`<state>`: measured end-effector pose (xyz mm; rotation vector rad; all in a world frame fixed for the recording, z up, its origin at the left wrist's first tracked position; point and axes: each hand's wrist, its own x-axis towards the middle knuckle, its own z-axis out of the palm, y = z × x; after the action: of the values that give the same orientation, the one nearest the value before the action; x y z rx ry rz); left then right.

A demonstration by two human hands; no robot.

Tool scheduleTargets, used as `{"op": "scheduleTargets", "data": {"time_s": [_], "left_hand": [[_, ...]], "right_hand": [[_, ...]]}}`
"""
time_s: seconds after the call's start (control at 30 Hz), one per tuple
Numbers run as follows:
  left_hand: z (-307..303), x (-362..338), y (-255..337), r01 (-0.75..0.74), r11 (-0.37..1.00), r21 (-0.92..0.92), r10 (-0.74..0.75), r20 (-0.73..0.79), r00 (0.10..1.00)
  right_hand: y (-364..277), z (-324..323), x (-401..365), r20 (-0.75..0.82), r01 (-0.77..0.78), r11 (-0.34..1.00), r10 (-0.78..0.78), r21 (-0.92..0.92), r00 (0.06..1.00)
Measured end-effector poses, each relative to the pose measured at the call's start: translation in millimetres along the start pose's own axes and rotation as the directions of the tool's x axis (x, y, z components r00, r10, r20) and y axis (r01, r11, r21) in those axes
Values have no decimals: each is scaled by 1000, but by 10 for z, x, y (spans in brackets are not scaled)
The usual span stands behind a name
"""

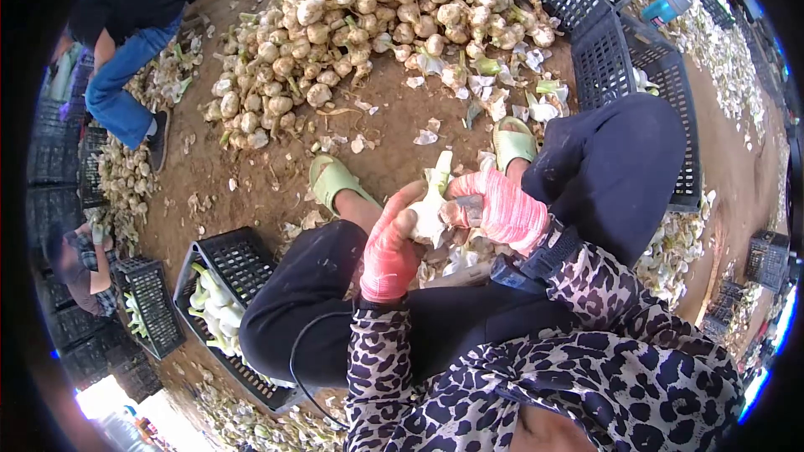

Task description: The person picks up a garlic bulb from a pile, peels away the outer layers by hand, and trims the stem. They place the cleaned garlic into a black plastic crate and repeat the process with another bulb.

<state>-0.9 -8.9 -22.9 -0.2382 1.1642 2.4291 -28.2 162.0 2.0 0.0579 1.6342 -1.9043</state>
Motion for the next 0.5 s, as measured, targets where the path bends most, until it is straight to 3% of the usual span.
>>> {"op": "scheduleTargets", "data": {"time_s": [0.03,0.07,0.13,0.2,0.27,0.3,0.33,0.4,0.43,0.47,0.5], "left_hand": [[20,13,-9,-2,1000,2,2,4,1000],[38,20,-22,-83,987,141,85,-9,996],[59,11,-69,-221,889,402,243,-6,970],[51,8,-89,-214,916,338,245,-49,968],[39,-1,-62,-91,983,159,103,-69,992],[84,-15,-59,-84,969,232,110,-101,989],[96,-24,-34,-87,970,228,114,-106,988],[123,-25,15,32,959,280,13,-158,987],[180,-24,51,12,976,215,30,-194,981],[60,39,22,-155,984,84,167,-170,971],[-25,-46,52,-108,991,-78,94,-166,982]], "right_hand": [[18,5,-1,-33,14,998,-12,59,999],[3,-13,6,-35,18,998,-16,59,999],[-68,-26,-15,-29,76,932,-92,-356,995],[-132,15,-58,-14,112,927,-126,-359,992],[-147,2,-76,22,92,932,-90,-351,996],[-36,-71,-45,86,294,747,-304,-596,949],[5,-96,-67,-35,250,746,-343,-617,939],[18,-138,-71,-120,131,552,-395,-823,911],[184,-234,2,-277,29,602,-409,-798,870],[270,-324,70,-436,-72,657,-409,-750,802],[269,-502,90,-538,-173,752,-271,-636,798]]}}
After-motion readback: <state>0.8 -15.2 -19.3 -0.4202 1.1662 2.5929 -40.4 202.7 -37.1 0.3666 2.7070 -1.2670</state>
